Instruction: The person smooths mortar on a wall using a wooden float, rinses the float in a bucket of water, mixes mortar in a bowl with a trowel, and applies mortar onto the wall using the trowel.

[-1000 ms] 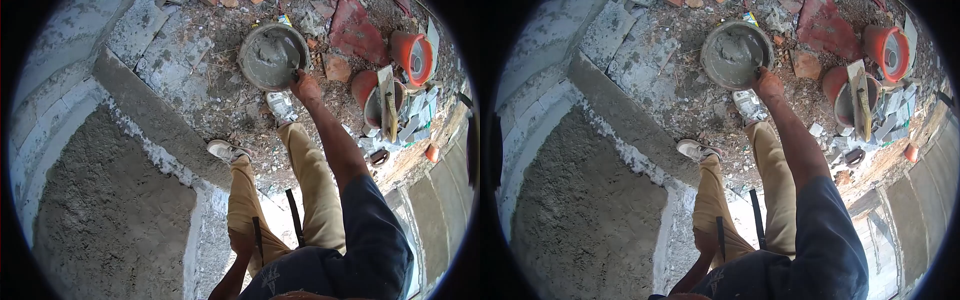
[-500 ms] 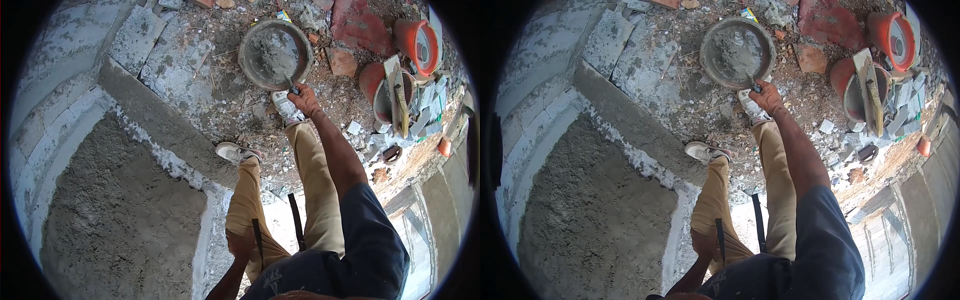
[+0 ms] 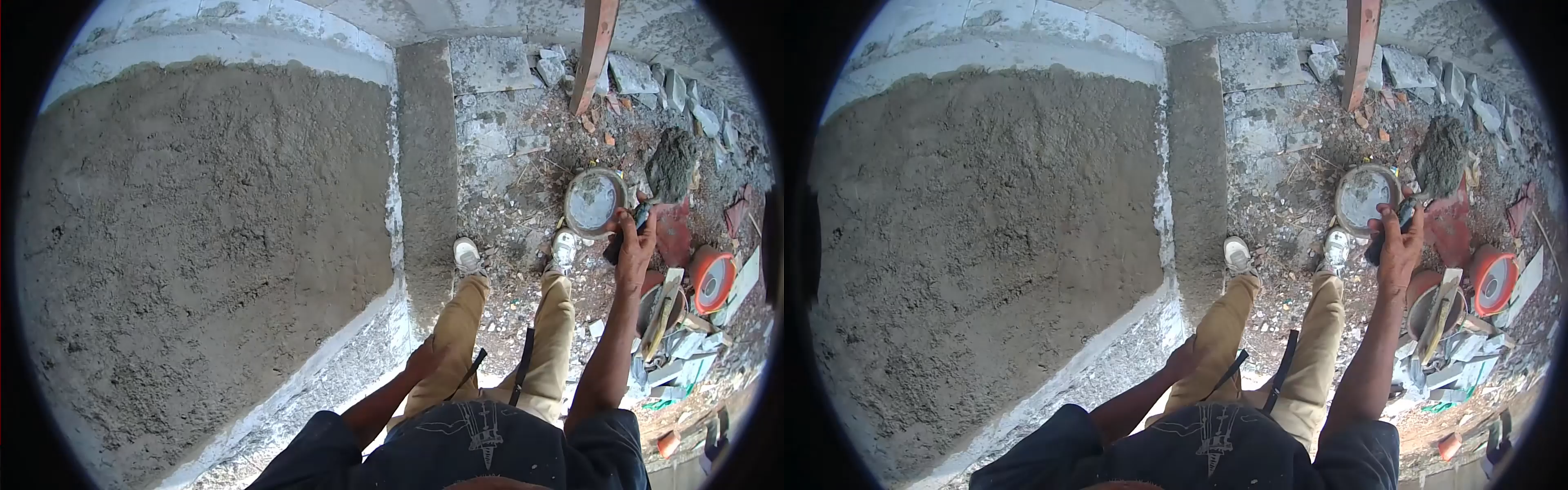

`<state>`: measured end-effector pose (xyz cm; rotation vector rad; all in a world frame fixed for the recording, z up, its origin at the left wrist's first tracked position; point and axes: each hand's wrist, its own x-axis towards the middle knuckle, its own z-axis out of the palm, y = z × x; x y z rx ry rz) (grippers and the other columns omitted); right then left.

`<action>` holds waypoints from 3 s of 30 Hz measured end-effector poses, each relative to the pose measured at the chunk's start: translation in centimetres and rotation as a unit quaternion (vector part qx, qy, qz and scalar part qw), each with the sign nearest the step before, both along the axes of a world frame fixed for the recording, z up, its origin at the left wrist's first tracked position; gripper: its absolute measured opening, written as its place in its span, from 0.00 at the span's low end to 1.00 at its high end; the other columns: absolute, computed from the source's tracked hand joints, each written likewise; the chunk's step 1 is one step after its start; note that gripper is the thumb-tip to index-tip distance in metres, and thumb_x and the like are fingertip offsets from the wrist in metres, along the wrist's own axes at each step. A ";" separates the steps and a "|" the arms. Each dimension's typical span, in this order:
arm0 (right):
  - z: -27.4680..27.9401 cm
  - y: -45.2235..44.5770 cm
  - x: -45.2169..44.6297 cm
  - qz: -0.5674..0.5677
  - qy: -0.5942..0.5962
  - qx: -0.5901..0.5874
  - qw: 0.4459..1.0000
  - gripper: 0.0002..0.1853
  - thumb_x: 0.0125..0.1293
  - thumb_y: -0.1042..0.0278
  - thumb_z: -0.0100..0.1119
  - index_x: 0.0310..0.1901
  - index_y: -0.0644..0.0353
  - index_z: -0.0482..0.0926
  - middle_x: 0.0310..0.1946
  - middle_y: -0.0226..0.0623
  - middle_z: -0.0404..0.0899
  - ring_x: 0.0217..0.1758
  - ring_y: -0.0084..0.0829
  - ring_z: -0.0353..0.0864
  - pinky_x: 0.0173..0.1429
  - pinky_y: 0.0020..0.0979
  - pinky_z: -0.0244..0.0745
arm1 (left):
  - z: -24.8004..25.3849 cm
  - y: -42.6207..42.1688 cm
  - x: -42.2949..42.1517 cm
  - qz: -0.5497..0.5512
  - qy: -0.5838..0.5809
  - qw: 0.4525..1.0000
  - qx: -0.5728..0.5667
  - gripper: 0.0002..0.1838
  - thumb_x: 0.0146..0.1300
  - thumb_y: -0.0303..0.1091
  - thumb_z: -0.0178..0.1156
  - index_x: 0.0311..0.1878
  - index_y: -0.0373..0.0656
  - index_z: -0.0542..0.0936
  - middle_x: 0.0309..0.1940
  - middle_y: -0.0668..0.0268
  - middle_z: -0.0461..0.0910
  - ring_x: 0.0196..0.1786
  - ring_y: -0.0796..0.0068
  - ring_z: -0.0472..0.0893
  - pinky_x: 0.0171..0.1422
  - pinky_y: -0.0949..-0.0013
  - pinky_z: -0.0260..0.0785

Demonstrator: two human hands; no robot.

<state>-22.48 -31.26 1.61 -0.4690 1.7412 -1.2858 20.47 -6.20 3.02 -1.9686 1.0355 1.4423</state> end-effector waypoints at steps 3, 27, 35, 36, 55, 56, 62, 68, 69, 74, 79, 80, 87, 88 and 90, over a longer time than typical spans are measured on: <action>2.3 -5.1 9.1 -0.031 0.103 -0.088 0.990 0.21 0.70 0.69 0.60 0.63 0.56 0.72 0.30 0.26 0.76 0.25 0.15 0.73 0.26 0.20 0.65 | 1.9 2.1 2.1 0.074 0.018 0.997 -0.024 0.48 0.67 0.68 0.53 0.73 0.32 0.63 0.64 0.43 0.74 0.66 0.46 0.76 0.72 0.54 0.65; -18.2 8.2 0.4 0.317 0.275 0.470 0.776 0.28 0.65 0.46 0.59 0.65 0.45 0.72 0.51 0.49 0.83 0.57 0.50 0.82 0.62 0.47 0.76 | -3.3 1.1 -4.9 -0.002 -0.103 0.993 0.062 0.57 0.56 0.64 0.65 0.74 0.28 0.56 0.63 0.34 0.71 0.65 0.38 0.74 0.70 0.50 0.66; -35.9 8.7 -7.3 0.246 0.267 0.467 0.806 0.25 0.67 0.50 0.54 0.65 0.45 0.74 0.51 0.51 0.83 0.58 0.52 0.82 0.63 0.48 0.76 | -4.4 0.0 -8.9 -0.091 -0.186 0.978 -0.028 0.57 0.53 0.59 0.71 0.74 0.29 0.55 0.61 0.35 0.72 0.62 0.37 0.75 0.67 0.48 0.68; -37.7 8.5 -6.1 0.232 0.242 0.451 0.827 0.26 0.65 0.50 0.56 0.64 0.45 0.75 0.52 0.51 0.83 0.57 0.52 0.82 0.62 0.48 0.76 | -4.5 0.0 -9.3 -0.092 -0.191 0.977 -0.027 0.57 0.53 0.58 0.71 0.74 0.29 0.54 0.61 0.35 0.71 0.63 0.37 0.75 0.67 0.48 0.68; -33.9 14.9 -7.7 0.119 -0.111 0.135 0.977 0.11 0.60 0.68 0.61 0.44 0.60 0.77 0.26 0.26 0.74 0.25 0.18 0.69 0.30 0.25 0.66 | -4.1 1.5 -13.4 -0.079 -0.270 0.958 0.056 0.62 0.49 0.65 0.73 0.74 0.35 0.50 0.62 0.37 0.69 0.65 0.39 0.72 0.65 0.45 0.69; -30.5 13.4 -8.2 0.114 -0.135 0.142 0.974 0.13 0.61 0.69 0.60 0.47 0.59 0.76 0.27 0.26 0.75 0.25 0.18 0.70 0.30 0.24 0.67 | -3.6 1.9 -13.2 -0.078 -0.265 0.959 0.067 0.62 0.48 0.66 0.73 0.74 0.34 0.51 0.61 0.37 0.69 0.64 0.39 0.73 0.65 0.45 0.69; -16.2 7.1 -8.3 0.070 -0.166 0.086 0.980 0.20 0.65 0.71 0.58 0.59 0.57 0.74 0.35 0.30 0.80 0.27 0.19 0.76 0.30 0.23 0.71 | -4.5 8.9 -9.5 -0.057 -0.193 0.978 0.055 0.59 0.51 0.66 0.70 0.73 0.34 0.54 0.60 0.38 0.72 0.57 0.43 0.79 0.59 0.50 0.74; -12.2 5.9 -1.3 0.068 -0.008 0.022 0.997 0.19 0.71 0.71 0.60 0.62 0.55 0.74 0.35 0.28 0.80 0.26 0.16 0.74 0.30 0.21 0.70 | -10.7 20.2 -5.8 -0.049 -0.138 0.989 0.035 0.55 0.55 0.61 0.69 0.76 0.39 0.54 0.59 0.40 0.73 0.53 0.49 0.82 0.55 0.54 0.77; -12.8 5.8 1.9 0.047 0.012 0.016 0.999 0.20 0.70 0.71 0.60 0.62 0.54 0.73 0.33 0.26 0.77 0.25 0.16 0.73 0.30 0.21 0.68 | -9.6 17.5 -7.5 -0.028 -0.193 0.979 0.060 0.57 0.53 0.64 0.69 0.76 0.41 0.53 0.59 0.41 0.73 0.55 0.47 0.81 0.57 0.52 0.75; -23.3 3.1 29.7 -0.067 0.261 0.038 0.962 0.14 0.66 0.65 0.64 0.47 0.62 0.73 0.29 0.32 0.77 0.31 0.29 0.77 0.38 0.32 0.74 | -6.5 14.2 -5.2 0.108 -0.169 0.977 0.075 0.59 0.50 0.67 0.69 0.77 0.45 0.53 0.59 0.44 0.74 0.60 0.44 0.78 0.64 0.49 0.71; -5.8 -1.0 53.6 0.277 -0.077 -0.254 0.923 0.21 0.58 0.74 0.65 0.51 0.58 0.69 0.32 0.51 0.80 0.38 0.57 0.83 0.41 0.50 0.75 | -8.3 18.5 -2.1 0.148 -0.142 0.976 0.071 0.53 0.52 0.64 0.68 0.74 0.44 0.58 0.59 0.44 0.74 0.63 0.45 0.76 0.64 0.51 0.72; -1.0 0.0 54.1 0.248 -0.135 -0.310 0.908 0.22 0.58 0.74 0.65 0.53 0.58 0.68 0.31 0.49 0.79 0.37 0.56 0.82 0.41 0.49 0.75 | -8.3 19.1 -2.0 0.162 -0.115 0.980 0.019 0.53 0.52 0.64 0.68 0.74 0.44 0.59 0.59 0.44 0.74 0.63 0.45 0.76 0.63 0.50 0.72; -10.9 6.3 31.9 0.443 0.132 0.008 0.887 0.20 0.64 0.68 0.62 0.57 0.50 0.73 0.44 0.47 0.83 0.46 0.50 0.85 0.49 0.45 0.80 | -6.8 15.8 -2.4 0.063 -0.147 0.987 0.020 0.48 0.54 0.58 0.69 0.72 0.44 0.62 0.56 0.46 0.76 0.58 0.45 0.79 0.63 0.48 0.72; -13.5 7.4 26.2 0.472 0.218 0.102 0.848 0.21 0.64 0.62 0.62 0.59 0.48 0.74 0.45 0.48 0.84 0.48 0.50 0.85 0.53 0.46 0.79 | -7.2 16.2 -2.5 0.056 -0.144 0.988 0.019 0.49 0.53 0.58 0.70 0.72 0.44 0.62 0.56 0.46 0.77 0.58 0.45 0.80 0.63 0.48 0.72; -19.4 10.7 16.0 0.389 0.284 0.207 0.851 0.20 0.63 0.59 0.61 0.57 0.48 0.75 0.42 0.49 0.86 0.50 0.52 0.84 0.55 0.50 0.77 | -8.3 17.0 -2.6 0.058 -0.145 0.987 0.030 0.51 0.51 0.59 0.72 0.72 0.44 0.61 0.56 0.46 0.76 0.57 0.45 0.80 0.61 0.47 0.72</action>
